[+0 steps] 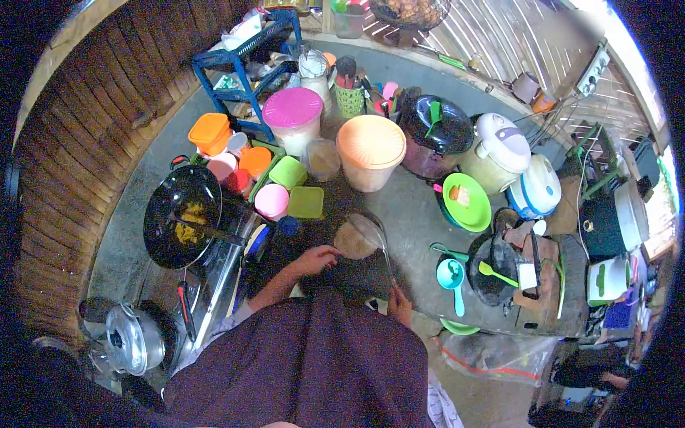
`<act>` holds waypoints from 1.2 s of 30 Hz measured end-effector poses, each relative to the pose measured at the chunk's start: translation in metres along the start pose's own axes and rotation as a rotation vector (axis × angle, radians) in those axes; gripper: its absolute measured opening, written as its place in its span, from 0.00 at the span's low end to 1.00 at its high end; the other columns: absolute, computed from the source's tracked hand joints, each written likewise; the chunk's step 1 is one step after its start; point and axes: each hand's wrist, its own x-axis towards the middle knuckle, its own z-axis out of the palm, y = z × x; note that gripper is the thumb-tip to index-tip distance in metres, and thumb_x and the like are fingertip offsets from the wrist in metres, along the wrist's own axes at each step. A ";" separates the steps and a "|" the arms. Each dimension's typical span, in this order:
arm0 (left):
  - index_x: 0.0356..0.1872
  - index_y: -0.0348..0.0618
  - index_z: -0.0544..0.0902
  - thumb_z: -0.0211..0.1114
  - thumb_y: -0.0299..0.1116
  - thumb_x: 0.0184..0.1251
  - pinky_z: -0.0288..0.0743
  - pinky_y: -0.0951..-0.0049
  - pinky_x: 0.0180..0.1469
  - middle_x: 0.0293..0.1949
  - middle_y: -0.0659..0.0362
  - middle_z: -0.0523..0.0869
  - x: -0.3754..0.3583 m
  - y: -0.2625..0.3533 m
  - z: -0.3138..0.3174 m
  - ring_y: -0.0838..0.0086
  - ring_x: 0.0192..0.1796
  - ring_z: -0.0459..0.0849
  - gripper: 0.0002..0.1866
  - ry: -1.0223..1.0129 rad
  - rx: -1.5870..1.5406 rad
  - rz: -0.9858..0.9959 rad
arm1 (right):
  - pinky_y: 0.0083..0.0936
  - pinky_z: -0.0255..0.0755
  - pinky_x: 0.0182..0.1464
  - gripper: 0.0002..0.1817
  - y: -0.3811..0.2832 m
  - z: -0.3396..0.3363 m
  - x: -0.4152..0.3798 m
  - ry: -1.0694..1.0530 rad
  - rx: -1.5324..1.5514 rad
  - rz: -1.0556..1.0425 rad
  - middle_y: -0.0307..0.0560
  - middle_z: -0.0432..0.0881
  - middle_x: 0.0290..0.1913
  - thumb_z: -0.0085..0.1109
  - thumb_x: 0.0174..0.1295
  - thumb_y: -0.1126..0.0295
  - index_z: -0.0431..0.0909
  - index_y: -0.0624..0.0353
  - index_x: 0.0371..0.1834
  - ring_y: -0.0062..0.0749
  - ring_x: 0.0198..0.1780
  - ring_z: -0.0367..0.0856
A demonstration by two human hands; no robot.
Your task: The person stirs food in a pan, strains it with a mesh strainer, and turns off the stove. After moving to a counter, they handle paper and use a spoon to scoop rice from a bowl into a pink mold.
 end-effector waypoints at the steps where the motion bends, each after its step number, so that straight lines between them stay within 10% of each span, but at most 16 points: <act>1: 0.49 0.37 0.75 0.50 0.34 0.64 0.74 0.71 0.42 0.35 0.55 0.82 0.002 0.000 0.003 0.73 0.37 0.80 0.15 0.042 0.048 0.034 | 0.25 0.70 0.44 0.18 0.004 0.002 0.001 0.034 0.039 -0.051 0.55 0.81 0.40 0.47 0.65 0.66 0.70 0.47 0.58 0.27 0.40 0.79; 14: 0.53 0.33 0.71 0.46 0.27 0.61 0.65 0.67 0.57 0.51 0.42 0.74 0.006 0.034 0.014 0.54 0.55 0.72 0.18 0.391 0.328 0.459 | 0.27 0.69 0.50 0.18 0.022 0.005 0.007 -0.013 0.027 0.045 0.57 0.79 0.45 0.45 0.65 0.63 0.72 0.58 0.54 0.37 0.47 0.78; 18: 0.53 0.34 0.71 0.47 0.27 0.62 0.65 0.69 0.57 0.50 0.44 0.75 -0.005 0.032 0.012 0.56 0.54 0.74 0.19 0.304 0.285 0.371 | 0.22 0.66 0.48 0.20 0.007 0.005 0.006 -0.044 0.047 0.130 0.49 0.80 0.43 0.46 0.66 0.62 0.71 0.65 0.55 0.26 0.46 0.75; 26: 0.56 0.40 0.70 0.52 0.24 0.59 0.69 0.74 0.52 0.52 0.55 0.77 -0.049 0.003 -0.028 0.70 0.54 0.76 0.21 0.072 -0.478 -0.061 | 0.26 0.66 0.53 0.19 0.016 0.008 0.020 -0.036 0.053 0.073 0.56 0.79 0.47 0.45 0.65 0.63 0.72 0.64 0.52 0.34 0.50 0.76; 32: 0.60 0.40 0.62 0.52 0.22 0.55 0.67 0.70 0.55 0.57 0.50 0.72 -0.133 0.026 -0.067 0.64 0.60 0.70 0.27 0.402 -1.081 0.159 | 0.26 0.67 0.50 0.17 0.000 0.021 0.040 -0.162 0.323 0.136 0.49 0.77 0.42 0.46 0.65 0.64 0.69 0.62 0.53 0.33 0.44 0.75; 34: 0.58 0.40 0.64 0.53 0.22 0.53 0.63 0.67 0.59 0.58 0.50 0.70 -0.146 0.029 -0.072 0.63 0.62 0.67 0.27 0.457 -1.131 0.157 | 0.15 0.53 0.19 0.09 -0.006 0.030 0.045 -0.185 0.244 0.117 0.33 0.62 0.19 0.46 0.64 0.67 0.66 0.54 0.45 0.14 0.19 0.60; 36: 0.55 0.37 0.62 0.49 0.18 0.45 0.66 0.68 0.54 0.58 0.44 0.69 -0.155 0.034 -0.071 0.58 0.61 0.67 0.28 0.460 -1.288 0.191 | 0.15 0.53 0.18 0.07 -0.042 0.029 0.043 -0.288 0.421 0.094 0.33 0.62 0.18 0.46 0.64 0.68 0.65 0.53 0.44 0.15 0.18 0.60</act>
